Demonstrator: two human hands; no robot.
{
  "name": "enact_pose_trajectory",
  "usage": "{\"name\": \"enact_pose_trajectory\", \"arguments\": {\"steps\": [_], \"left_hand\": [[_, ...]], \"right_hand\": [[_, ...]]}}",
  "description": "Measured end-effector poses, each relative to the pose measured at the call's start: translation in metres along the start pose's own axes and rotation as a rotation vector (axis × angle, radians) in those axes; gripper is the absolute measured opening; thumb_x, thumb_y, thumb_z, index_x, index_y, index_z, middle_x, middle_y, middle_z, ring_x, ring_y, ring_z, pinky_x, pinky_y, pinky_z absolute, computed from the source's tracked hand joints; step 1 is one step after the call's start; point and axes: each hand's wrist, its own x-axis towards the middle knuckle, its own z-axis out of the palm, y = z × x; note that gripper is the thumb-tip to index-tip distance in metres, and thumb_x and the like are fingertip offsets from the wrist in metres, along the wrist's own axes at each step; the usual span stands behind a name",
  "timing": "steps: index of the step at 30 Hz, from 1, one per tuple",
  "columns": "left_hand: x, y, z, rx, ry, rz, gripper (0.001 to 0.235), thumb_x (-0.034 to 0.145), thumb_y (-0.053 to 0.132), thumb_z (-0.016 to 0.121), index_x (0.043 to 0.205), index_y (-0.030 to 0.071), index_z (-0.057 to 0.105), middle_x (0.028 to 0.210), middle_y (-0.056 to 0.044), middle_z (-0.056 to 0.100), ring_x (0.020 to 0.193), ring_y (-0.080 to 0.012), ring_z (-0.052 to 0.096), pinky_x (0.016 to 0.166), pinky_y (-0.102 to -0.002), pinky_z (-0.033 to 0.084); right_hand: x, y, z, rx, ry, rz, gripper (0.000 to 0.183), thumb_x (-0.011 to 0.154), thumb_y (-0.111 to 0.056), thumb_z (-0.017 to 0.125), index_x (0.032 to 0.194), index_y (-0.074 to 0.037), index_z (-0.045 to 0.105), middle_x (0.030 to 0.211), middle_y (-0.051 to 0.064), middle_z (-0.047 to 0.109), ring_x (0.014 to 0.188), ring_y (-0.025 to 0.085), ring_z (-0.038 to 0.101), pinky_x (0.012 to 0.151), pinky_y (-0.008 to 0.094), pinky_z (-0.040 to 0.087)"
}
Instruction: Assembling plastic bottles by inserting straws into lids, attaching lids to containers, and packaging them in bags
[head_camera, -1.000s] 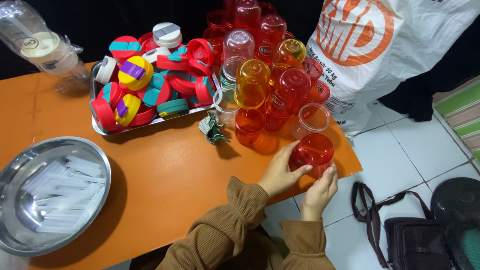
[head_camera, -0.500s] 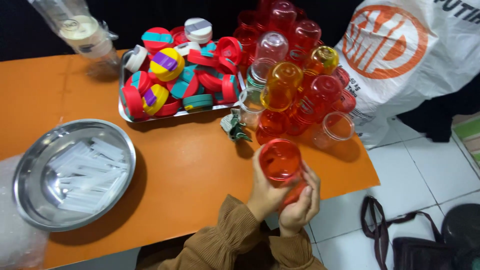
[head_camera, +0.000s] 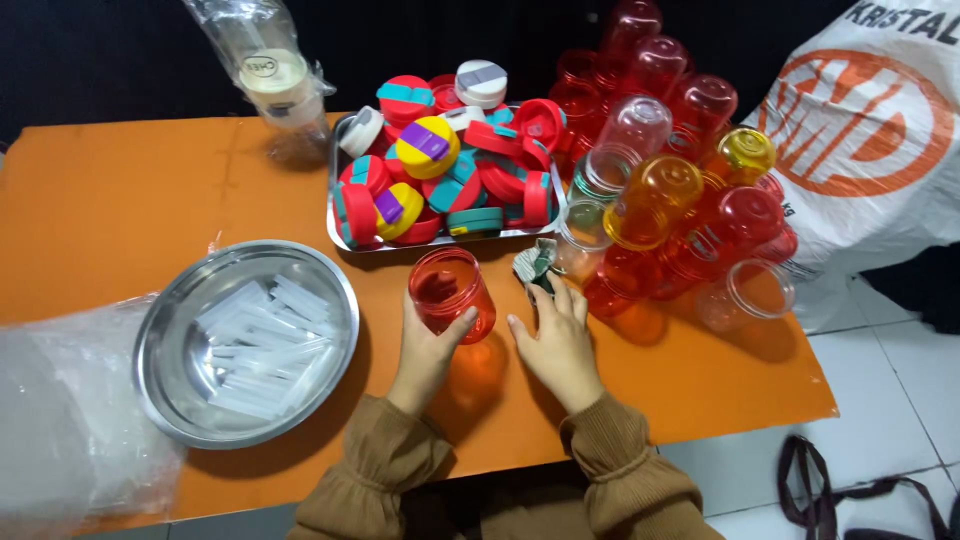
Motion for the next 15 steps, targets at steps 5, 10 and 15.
{"name": "enact_pose_trajectory", "arguments": {"steps": [5,10,15], "left_hand": [[0.034,-0.051,-0.028,-0.034,-0.168,-0.062,0.092,0.079,0.021,0.090,0.153,0.009,0.036,0.141,-0.018,0.055,0.135,-0.0278,0.052,0.116,-0.046,0.040],[0.051,-0.093,-0.029,-0.050,-0.251,-0.085,0.083,0.083,0.025,0.087,0.150,0.006,0.041,0.139,-0.019,0.059,0.132,-0.0293,0.056,0.112,-0.047,0.044],[0.062,-0.091,-0.031,-0.073,-0.264,-0.035,0.068,0.090,0.043,0.077,0.139,0.003,0.052,0.126,-0.019,0.065,0.121,-0.0280,0.062,0.105,-0.047,0.050]], "right_hand": [[0.032,0.021,0.053,-0.282,-0.065,0.067,0.048,0.090,-0.049,0.070,0.117,-0.011,0.057,0.144,0.017,0.045,0.134,0.038,0.044,0.091,0.060,0.055],[0.047,0.031,0.073,-0.527,0.059,-0.043,0.040,0.087,-0.044,0.073,0.100,-0.015,0.050,0.115,0.008,0.054,0.115,0.030,0.056,0.082,0.049,0.060],[0.055,0.029,0.072,-0.339,0.098,-0.158,0.072,0.079,-0.011,0.070,0.143,0.003,0.041,0.115,0.021,0.066,0.109,0.036,0.060,0.090,0.051,0.054]]}}
